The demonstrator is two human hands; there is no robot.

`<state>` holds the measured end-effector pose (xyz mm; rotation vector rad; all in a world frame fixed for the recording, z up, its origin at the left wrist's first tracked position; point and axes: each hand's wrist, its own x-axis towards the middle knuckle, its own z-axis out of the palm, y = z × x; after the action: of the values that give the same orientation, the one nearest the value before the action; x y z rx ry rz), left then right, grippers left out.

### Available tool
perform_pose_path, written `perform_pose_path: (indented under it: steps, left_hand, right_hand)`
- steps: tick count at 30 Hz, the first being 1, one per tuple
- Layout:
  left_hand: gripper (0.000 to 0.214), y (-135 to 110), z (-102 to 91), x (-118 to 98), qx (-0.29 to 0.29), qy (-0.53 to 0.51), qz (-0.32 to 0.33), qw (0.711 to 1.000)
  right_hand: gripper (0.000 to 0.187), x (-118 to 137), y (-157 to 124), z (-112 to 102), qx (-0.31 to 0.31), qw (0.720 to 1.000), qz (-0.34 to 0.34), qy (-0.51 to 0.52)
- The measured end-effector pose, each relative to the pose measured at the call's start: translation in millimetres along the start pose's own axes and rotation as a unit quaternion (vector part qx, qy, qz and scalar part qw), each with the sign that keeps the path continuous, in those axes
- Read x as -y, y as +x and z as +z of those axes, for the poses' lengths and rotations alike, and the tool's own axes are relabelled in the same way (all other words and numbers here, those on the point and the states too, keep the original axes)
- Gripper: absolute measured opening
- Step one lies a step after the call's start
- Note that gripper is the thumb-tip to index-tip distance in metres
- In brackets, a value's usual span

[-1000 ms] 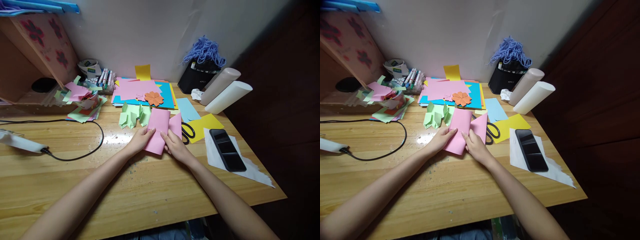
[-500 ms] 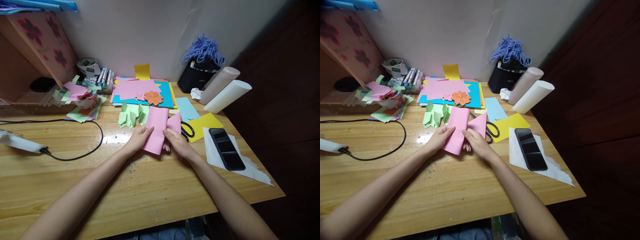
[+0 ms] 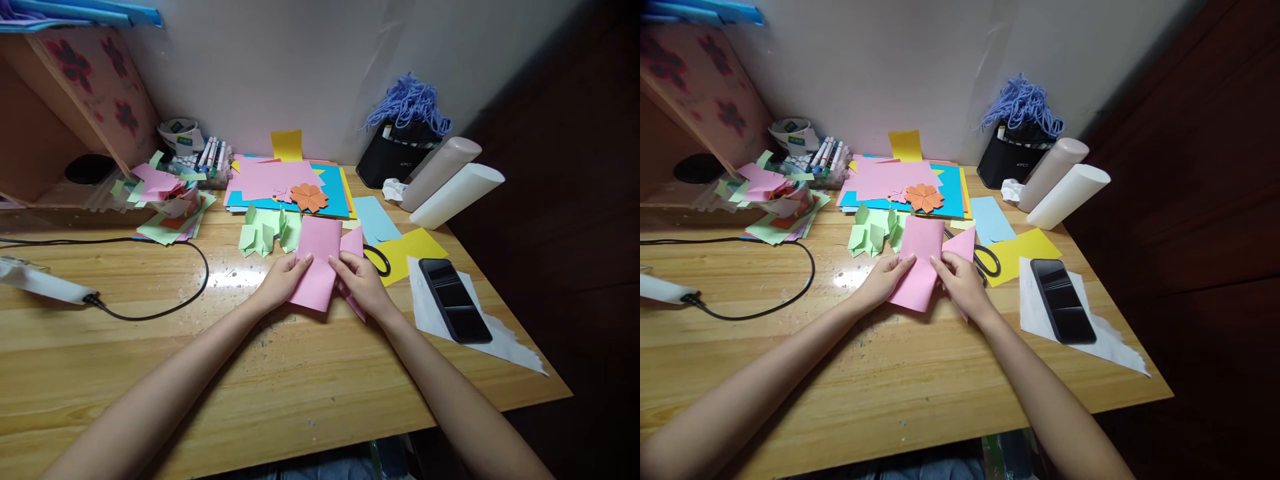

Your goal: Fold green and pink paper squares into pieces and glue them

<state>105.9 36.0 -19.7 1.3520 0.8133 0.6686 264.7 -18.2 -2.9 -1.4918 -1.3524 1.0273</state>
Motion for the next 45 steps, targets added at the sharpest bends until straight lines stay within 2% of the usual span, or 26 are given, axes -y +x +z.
perform_pose_path:
  steps: [3,11,14,16,18,20,23,26,33,37,45]
  left_hand:
    - [0.04,-1,0.6,0,0.007,0.032,0.001,0.999]
    - [0.043,-1,0.9,1,0.01,0.054,-0.004,0.998]
    - [0.042,-1,1.1,2,0.018,0.054,-0.008,0.998]
    - [0.041,-3,1.1,1,0.037,0.053,-0.011,0.998]
    - [0.04,-5,0.6,-1,0.068,0.059,-0.023,0.996]
    - [0.04,-6,-0.5,-4,0.103,0.065,-0.042,0.992]
    - [0.039,-8,-3.1,-9,0.148,0.062,-0.059,0.985]
    - [0.037,-8,-5.1,-14,0.17,0.055,-0.061,0.982]
    - [0.035,-8,-5.5,-14,0.176,0.084,-0.052,0.979]
    - [0.034,-8,-6.0,-15,0.188,0.089,-0.045,0.977]
    - [0.035,-8,-5.0,-18,0.172,0.116,-0.038,0.977]
  right_hand:
    - [0.037,1,2,-2,-0.029,0.999,-0.018,0.018]
    - [0.035,-5,2,2,-0.023,0.999,0.001,0.049]
    - [0.026,-8,4,2,-0.037,0.998,-0.018,0.05]
    - [0.021,-8,7,-1,-0.063,0.994,-0.049,0.071]
    - [0.033,-7,9,-5,-0.093,0.989,-0.083,0.079]
    - [0.034,-5,11,-12,-0.104,0.987,-0.101,0.062]
    - [0.019,-3,12,-20,-0.077,0.993,-0.082,0.046]
    - [0.019,-3,13,-22,-0.066,0.995,-0.048,0.053]
    - [0.02,-8,13,-17,-0.084,0.993,-0.012,0.086]
    - [0.02,-10,13,-17,-0.089,0.991,-0.012,0.101]
    - [0.021,-10,14,-16,-0.089,0.991,-0.021,0.095]
